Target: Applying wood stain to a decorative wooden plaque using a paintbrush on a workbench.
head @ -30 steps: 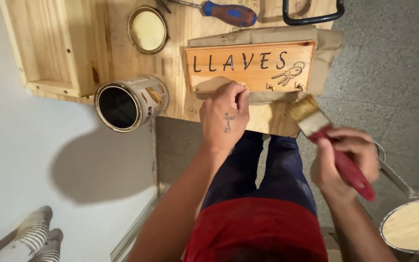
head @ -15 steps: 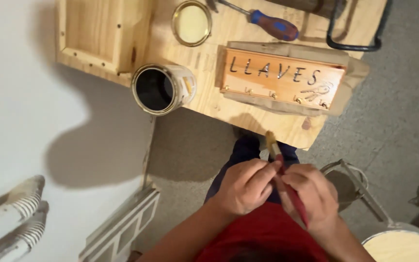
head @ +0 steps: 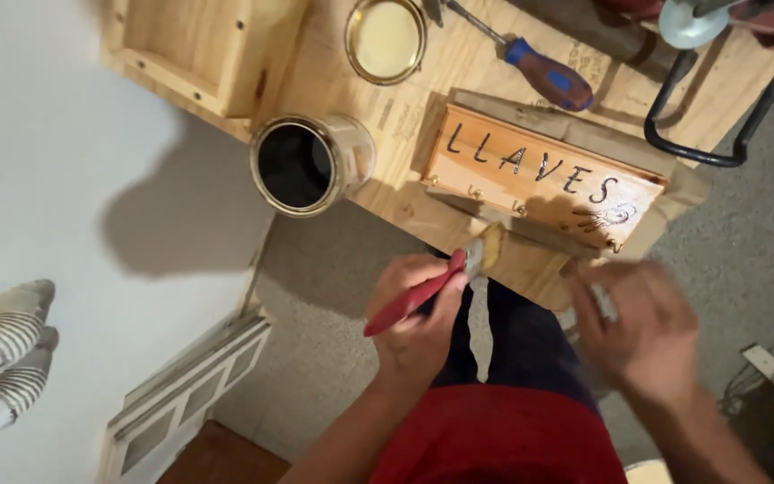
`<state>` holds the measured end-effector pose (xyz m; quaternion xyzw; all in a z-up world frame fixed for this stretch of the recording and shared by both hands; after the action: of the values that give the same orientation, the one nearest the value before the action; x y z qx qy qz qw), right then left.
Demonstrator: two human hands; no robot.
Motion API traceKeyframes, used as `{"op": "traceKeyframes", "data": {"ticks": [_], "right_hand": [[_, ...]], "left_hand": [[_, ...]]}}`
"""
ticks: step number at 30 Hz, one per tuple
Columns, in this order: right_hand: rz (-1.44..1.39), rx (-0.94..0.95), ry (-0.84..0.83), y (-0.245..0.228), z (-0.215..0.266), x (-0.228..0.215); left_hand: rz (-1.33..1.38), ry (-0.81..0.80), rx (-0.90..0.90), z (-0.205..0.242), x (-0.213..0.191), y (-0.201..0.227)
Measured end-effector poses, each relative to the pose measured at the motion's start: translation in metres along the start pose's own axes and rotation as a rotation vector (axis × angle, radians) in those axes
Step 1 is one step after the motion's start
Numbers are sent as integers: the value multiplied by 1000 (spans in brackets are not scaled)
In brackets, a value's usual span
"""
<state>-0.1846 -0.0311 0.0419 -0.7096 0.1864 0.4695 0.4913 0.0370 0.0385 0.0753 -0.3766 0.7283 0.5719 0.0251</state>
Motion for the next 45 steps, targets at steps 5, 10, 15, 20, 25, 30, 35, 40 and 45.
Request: {"op": "traceKeyframes", "data": {"ticks": [5,10,15,20,25,30,35,40,45], "right_hand": [[113,-113,-48,22,-35,-4],[97,-265,-119,14,-67,-8],[112,-348,-106,11,-72,-4],[200,-411,-168,12,-74,-2],[279,-421,-218,21,-69,2],[198,-382,-178,17,-70,2],[-32,-108,-412,-1,-102,-33],[-4,-86,-557,-35,-153,-50],[-167,60,-559,-29,-173,-29]], "left_hand": [[-17,-136,-312,23,36,8],[108,171,-331,34,62,14],[211,356,-399,51,77,1],[139,354,-583,58,63,6],[58,262,-441,50,37,6],[-64,135,-175,20,16,-3],[68,84,53,-47,14,-9],[-57,-667,157,-127,40,-6],[-42,-755,163,-148,45,5]]}}
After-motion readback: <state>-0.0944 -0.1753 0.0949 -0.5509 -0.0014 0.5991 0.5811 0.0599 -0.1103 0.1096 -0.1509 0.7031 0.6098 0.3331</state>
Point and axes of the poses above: each hand's wrist, its own z-axis away from the middle knuckle, its own x-axis out of the palm, y = z × x, the point moved 2 cm from there along -z, towards the middle knuckle, and after that the axes turned 12 degrees about x, right-handed, at the moved point
